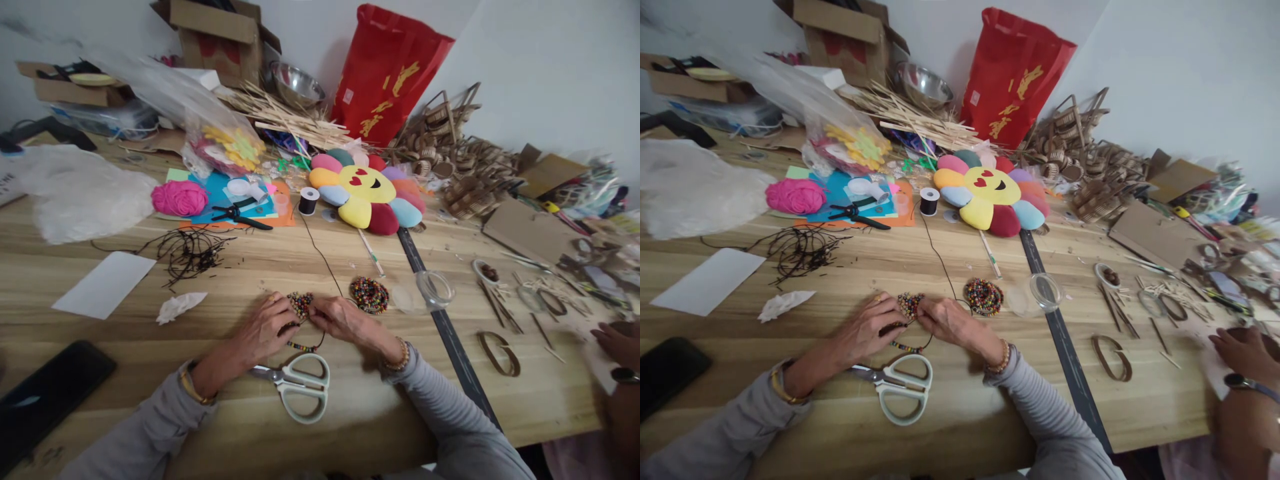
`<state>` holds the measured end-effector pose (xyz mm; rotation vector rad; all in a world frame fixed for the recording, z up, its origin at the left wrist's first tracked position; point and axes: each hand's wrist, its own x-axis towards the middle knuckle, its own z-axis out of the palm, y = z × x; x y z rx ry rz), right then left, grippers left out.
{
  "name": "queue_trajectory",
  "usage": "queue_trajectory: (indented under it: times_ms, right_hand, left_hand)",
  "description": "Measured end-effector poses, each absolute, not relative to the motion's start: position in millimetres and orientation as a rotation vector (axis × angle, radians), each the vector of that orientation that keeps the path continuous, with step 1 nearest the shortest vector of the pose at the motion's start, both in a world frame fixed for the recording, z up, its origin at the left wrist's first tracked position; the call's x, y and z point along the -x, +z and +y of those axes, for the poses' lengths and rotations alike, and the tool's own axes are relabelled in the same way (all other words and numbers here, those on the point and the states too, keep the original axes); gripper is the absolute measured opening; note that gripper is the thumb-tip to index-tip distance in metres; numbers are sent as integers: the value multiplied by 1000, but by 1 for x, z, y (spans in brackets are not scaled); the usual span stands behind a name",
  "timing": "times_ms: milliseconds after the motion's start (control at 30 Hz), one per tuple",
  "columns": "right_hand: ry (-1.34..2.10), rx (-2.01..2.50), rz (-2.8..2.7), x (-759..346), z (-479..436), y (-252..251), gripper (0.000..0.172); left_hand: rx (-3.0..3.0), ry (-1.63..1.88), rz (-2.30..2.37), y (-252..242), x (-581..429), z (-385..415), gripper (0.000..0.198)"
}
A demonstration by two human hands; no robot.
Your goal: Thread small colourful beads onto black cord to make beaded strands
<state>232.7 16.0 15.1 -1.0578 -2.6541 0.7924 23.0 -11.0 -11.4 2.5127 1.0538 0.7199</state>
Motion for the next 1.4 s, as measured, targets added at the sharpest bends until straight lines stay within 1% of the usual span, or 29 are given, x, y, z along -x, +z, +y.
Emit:
queue_trajectory:
  times_ms: [67,167,300,467,700,933,1133,1300,1400]
  right_hand:
    - [841,1066,-2617,-235,19,13,11]
    - [954,1060,-2552,-240,22,15,7]
    - [1064,983,-2526,-246,25,26,6]
    - [1069,886,-2620,-251,26,36,9]
    - [991,839,-2676,-253,26,30,13]
    - [1024,824,-2719,-252,21,34,28]
    - [1215,861,-2522,-252,23,29,32]
    - [1406,825,-2302,-245,19,21,58]
    - [1468,786,-2237,-237,13,18,65]
  left_hand:
    - [-2480,708,1045,-11,-19,-10,10]
    - [-2370,701,1029,-11,-12,-7,16]
    - [-2189,798,1027,-10,-1,-2,18]
    - [-2135,837,1040,-8,6,2,15]
    - [-2190,796,1046,-3,5,1,16]
    - [-2219,791,1065,-2,6,1,15]
    - [-2189,865,1051,3,5,2,14]
    - [-2133,936,1040,7,-4,-4,11]
    - [-2119,1035,987,6,-12,-8,9]
